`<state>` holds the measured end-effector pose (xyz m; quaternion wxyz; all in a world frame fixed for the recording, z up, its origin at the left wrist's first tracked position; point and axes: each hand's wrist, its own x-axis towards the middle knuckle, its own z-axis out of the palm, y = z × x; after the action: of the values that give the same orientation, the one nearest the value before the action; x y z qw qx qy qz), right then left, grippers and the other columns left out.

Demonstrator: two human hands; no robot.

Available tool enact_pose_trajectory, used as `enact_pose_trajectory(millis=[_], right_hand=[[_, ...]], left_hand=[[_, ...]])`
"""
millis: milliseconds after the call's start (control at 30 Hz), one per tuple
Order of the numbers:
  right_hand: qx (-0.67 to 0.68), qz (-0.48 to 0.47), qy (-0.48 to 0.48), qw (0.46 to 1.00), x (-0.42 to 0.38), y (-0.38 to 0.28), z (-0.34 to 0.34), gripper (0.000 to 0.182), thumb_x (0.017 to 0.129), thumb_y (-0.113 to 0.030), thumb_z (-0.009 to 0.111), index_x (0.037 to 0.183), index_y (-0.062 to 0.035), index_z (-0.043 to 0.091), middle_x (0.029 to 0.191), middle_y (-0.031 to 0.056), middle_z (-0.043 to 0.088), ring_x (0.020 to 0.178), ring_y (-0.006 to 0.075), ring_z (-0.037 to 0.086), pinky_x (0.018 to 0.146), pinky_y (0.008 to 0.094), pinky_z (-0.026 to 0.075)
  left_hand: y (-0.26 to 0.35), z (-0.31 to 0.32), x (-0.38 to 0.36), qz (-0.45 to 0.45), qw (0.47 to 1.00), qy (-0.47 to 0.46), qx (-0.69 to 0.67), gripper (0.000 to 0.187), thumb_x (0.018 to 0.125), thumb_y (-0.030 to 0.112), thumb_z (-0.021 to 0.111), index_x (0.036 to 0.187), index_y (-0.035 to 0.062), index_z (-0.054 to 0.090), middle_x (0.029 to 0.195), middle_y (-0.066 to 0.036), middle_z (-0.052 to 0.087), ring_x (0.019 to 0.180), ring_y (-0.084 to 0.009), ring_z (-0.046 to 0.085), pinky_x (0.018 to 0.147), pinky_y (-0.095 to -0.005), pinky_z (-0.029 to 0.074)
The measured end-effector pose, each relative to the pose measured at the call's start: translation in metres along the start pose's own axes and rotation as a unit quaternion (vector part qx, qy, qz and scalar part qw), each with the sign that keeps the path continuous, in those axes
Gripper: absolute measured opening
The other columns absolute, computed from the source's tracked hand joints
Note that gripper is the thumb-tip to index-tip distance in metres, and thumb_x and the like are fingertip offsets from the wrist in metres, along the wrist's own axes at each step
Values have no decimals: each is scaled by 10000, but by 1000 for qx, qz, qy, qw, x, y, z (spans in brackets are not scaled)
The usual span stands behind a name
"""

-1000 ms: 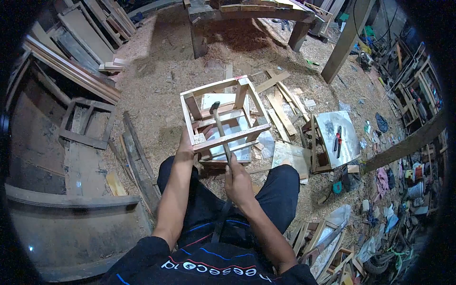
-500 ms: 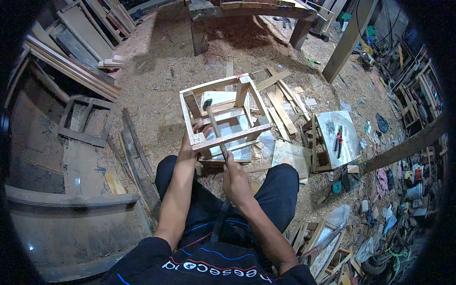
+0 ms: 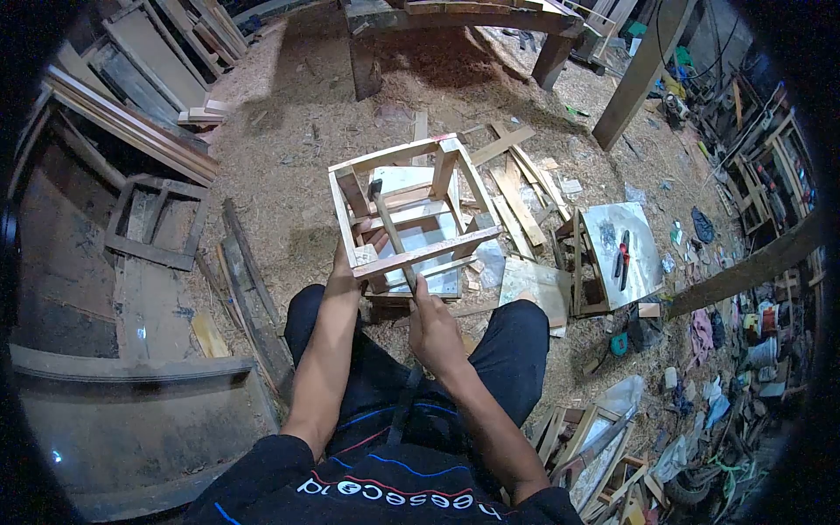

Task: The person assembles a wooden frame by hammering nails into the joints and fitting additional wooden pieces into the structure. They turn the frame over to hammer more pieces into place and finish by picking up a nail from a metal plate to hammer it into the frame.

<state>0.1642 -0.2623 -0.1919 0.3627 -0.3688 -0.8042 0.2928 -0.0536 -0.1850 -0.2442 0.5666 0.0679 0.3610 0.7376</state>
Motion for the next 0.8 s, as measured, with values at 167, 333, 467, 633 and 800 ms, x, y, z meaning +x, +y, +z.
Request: enact_pose_trajectory(millis=[167,333,467,633,800], right_hand=[[-17,16,-16,1000,0,2,2,481,887,20,540,1347,84,416,894,307,600,836,471,588,712,509,453],[-51,102,-72,991,7,-4,-2,504,878,28,533,1363,76,402,902,312,599,845,481,584,721,509,455],[-31,64,-55,996,2,3,1,537,877,13,525,1386,76,367,926,325,588,853,483,583,732,515,460],[-7,17,-19,1000,0,8,4,535,878,-1,515,1386,82,368,941,322,592,846,475,585,732,529,461],[21,5,-3,1000,1,-2,-3,559,872,-3,525,1397,74,350,919,319,590,832,467,592,728,528,468]], left_hand=[[0,-2,2,-14,1000,-1,-12,328,848,148,658,1101,-40,567,1027,-185,629,923,-279,668,855,-366,580],[-6,-13,12,-19,999,-3,-39,298,842,124,639,1077,-48,578,1016,-185,635,938,-300,671,867,-402,576],[-2,-7,5,-16,999,-23,-23,311,843,120,634,1086,-63,572,1015,-190,641,961,-310,671,867,-405,577],[-4,-9,11,-17,999,-32,-2,336,844,132,639,1105,-67,571,1053,-199,648,957,-296,677,863,-360,580],[-6,-12,14,-22,1000,-18,0,318,853,126,636,1101,-62,571,1026,-193,647,944,-290,682,824,-362,594]])
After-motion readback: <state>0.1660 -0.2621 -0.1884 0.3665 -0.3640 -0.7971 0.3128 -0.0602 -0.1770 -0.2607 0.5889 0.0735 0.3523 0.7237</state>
